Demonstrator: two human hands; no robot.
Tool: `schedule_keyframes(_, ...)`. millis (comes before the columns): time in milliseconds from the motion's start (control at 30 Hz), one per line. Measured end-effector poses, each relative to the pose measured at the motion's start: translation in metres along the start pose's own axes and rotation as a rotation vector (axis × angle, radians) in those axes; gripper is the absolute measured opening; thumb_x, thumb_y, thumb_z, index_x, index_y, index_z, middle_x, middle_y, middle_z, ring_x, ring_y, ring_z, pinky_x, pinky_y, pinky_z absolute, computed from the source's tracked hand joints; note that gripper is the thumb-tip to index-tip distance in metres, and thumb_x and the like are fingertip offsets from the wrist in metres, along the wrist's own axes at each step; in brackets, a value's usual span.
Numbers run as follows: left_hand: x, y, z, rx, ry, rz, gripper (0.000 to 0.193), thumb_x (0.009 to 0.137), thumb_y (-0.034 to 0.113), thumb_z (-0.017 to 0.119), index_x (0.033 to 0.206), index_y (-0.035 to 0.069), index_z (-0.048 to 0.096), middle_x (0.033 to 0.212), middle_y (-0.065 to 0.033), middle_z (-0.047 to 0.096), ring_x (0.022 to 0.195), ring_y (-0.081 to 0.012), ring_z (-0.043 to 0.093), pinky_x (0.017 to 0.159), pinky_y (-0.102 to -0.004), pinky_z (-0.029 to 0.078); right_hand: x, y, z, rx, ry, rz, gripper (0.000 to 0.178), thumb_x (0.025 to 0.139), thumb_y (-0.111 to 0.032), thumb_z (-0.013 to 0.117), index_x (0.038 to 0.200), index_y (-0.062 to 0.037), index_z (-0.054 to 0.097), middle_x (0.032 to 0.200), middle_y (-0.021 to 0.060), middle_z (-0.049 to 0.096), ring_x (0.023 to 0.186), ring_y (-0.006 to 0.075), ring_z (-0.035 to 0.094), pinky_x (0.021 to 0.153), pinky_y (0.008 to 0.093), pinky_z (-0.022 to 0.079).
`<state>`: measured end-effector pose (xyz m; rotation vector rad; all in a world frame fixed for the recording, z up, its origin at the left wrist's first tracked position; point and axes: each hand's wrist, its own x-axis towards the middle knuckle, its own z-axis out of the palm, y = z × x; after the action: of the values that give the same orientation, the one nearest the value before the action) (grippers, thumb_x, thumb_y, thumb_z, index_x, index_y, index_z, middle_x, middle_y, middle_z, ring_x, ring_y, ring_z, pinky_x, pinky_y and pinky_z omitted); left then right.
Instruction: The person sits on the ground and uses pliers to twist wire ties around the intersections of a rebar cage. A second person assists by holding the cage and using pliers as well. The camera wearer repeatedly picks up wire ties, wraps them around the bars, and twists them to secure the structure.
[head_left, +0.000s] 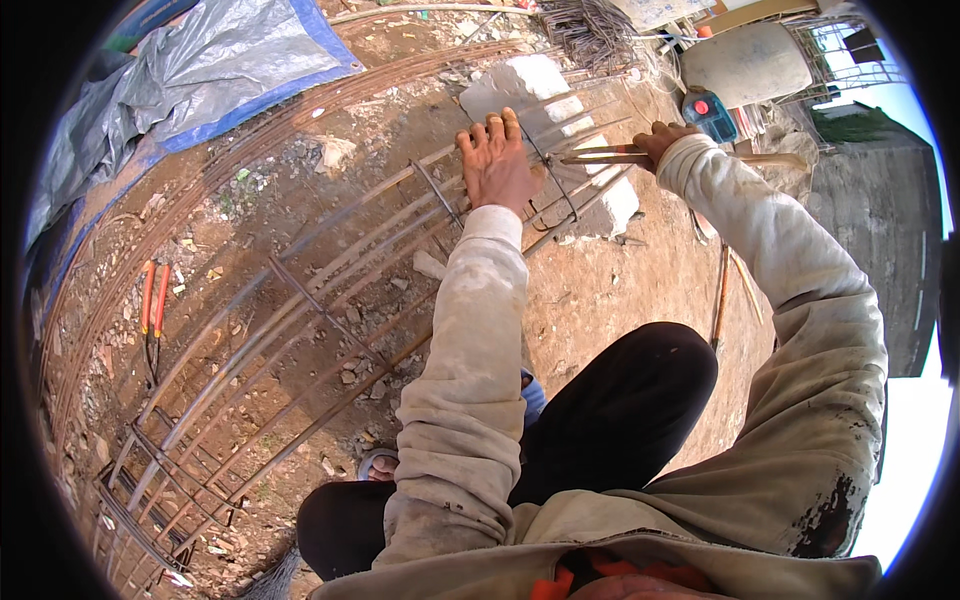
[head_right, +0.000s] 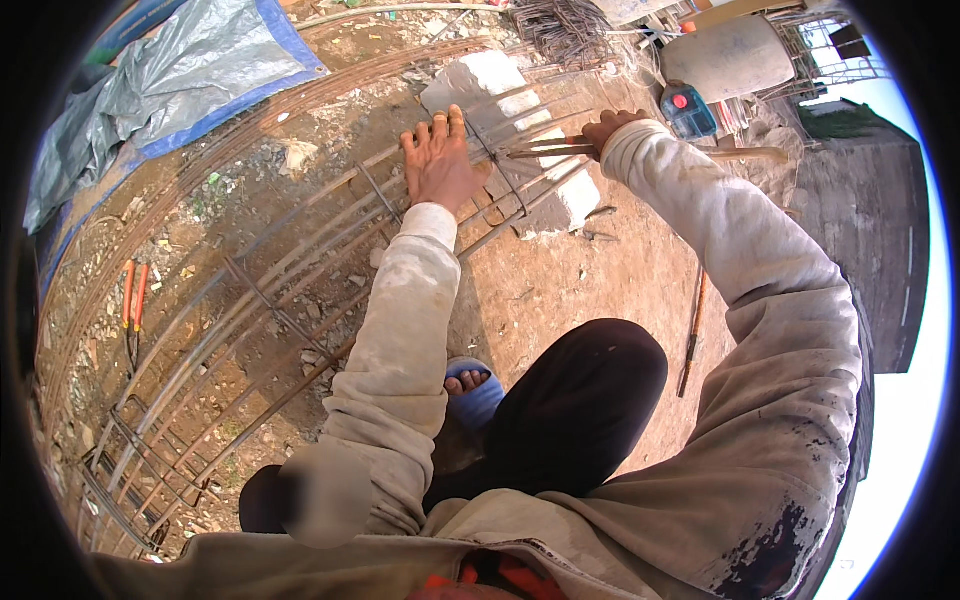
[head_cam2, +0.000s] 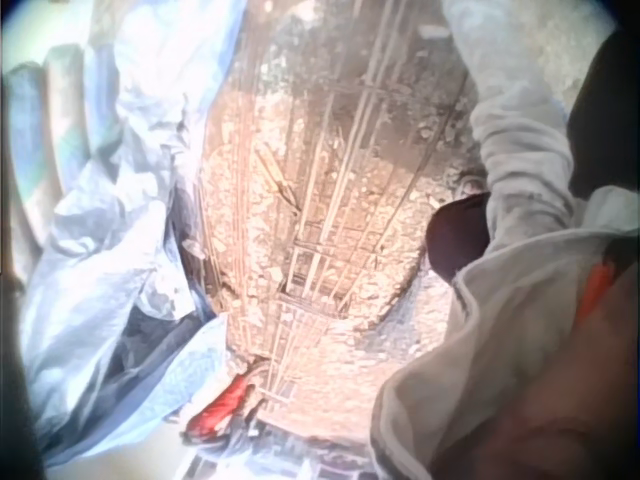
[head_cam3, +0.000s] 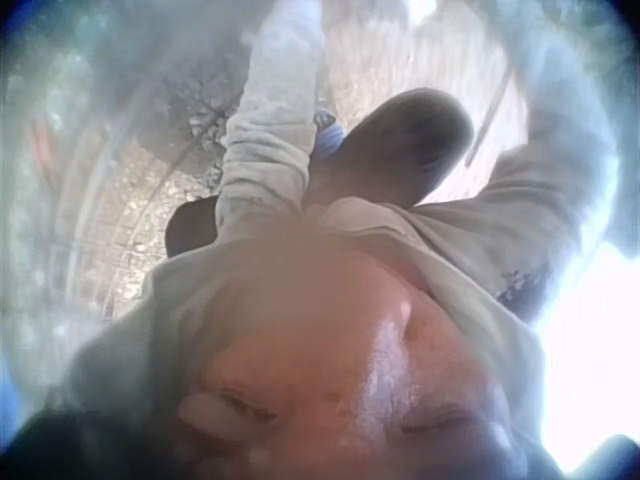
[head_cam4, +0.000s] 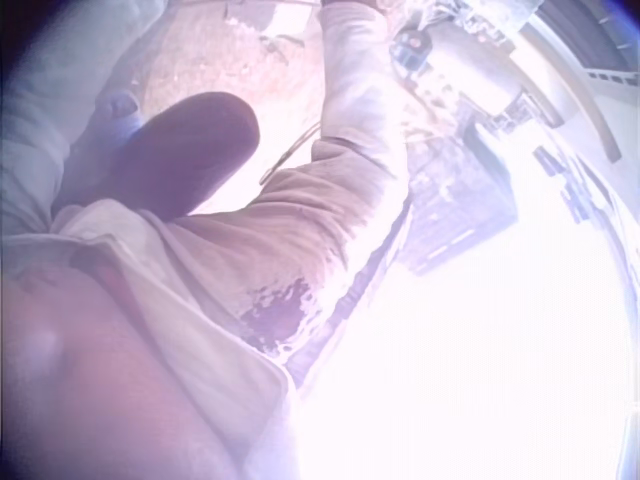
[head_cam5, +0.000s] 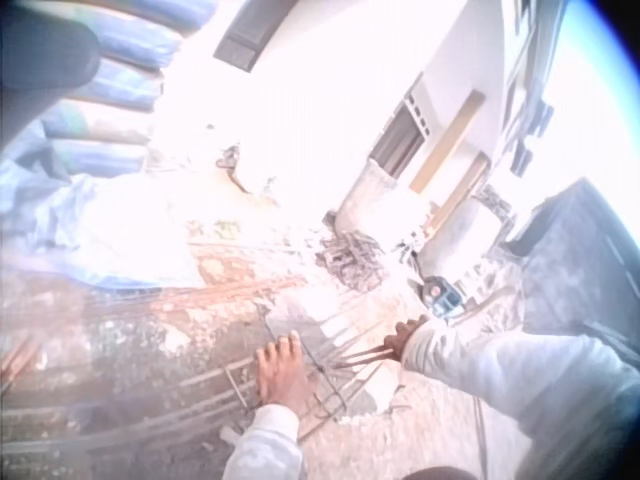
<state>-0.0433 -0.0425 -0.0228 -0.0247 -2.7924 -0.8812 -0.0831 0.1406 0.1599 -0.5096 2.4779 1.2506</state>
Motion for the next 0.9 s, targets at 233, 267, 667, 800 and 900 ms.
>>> schedule_keyframes(233, -0.003, -0.002, -0.005, -0.027, 0.003, 0.002, 0.093, 0.074, 0.048, 0.074, 0.145, 0.002, 0.035, 0.134, -0.0136, 0.048, 0.122, -0.0293, 0.044, 0.105, -0.0462, 0.026, 0.019, 0.001, -0.062, -0.276, -0.234, -0.164, 0.048, 0.082, -0.028, 0.069, 0.123, -0.0137, 0.05, 0.094, 0.0167, 0.068, 0.094, 0.0365, 0.067, 0.084, 0.0504, 0.052)
schedule_keyframes(267, -0.002, -0.005, -0.006, -0.029, -0.002, -0.011, 0.092, 0.074, 0.047, 0.074, 0.145, 0.002, 0.035, 0.135, -0.0139, 0.048, 0.123, -0.0297, 0.044, 0.106, -0.0464, 0.026, 0.022, -0.003, -0.072, -0.298, -0.284, -0.181, 0.046, 0.085, -0.024, 0.064, 0.128, -0.0139, 0.049, 0.098, 0.0175, 0.068, 0.097, 0.036, 0.066, 0.085, 0.0508, 0.052)
schedule_keyframes(667, 0.0, -0.001, -0.008, -0.046, -0.012, -0.002, 0.093, 0.073, 0.047, 0.075, 0.144, 0.002, 0.036, 0.136, -0.015, 0.048, 0.125, -0.0305, 0.044, 0.108, -0.0468, 0.024, 0.074, 0.023, -0.01, -0.689, 0.947, -0.426, 0.063, 0.07, -0.055, 0.068, 0.12, -0.0243, 0.047, 0.102, 0.0021, 0.052, 0.092, 0.0192, 0.057, 0.081, 0.0382, 0.042)
schedule_keyframes(800, 0.0, -0.005, -0.009, -0.054, -0.022, -0.027, 0.094, 0.073, 0.048, 0.075, 0.144, 0.002, 0.036, 0.138, -0.0147, 0.047, 0.125, -0.0305, 0.043, 0.108, -0.0466, 0.023, 0.043, 0.002, -0.029, -0.344, 0.21, -0.247, 0.057, 0.081, -0.049, 0.066, 0.128, -0.0232, 0.049, 0.103, 0.0151, 0.064, 0.098, 0.0342, 0.066, 0.082, 0.0464, 0.053)
schedule_keyframes(900, -0.001, -0.006, -0.007, -0.046, -0.014, -0.027, 0.094, 0.072, 0.047, 0.075, 0.144, 0.002, 0.036, 0.14, -0.0146, 0.046, 0.126, -0.0307, 0.043, 0.11, -0.0467, 0.022, 0.04, -0.011, -0.05, -0.332, -0.164, -0.126, 0.052, 0.089, -0.032, 0.062, 0.136, -0.0173, 0.044, 0.113, 0.0174, 0.063, 0.102, 0.0388, 0.063, 0.089, 0.0527, 0.049)
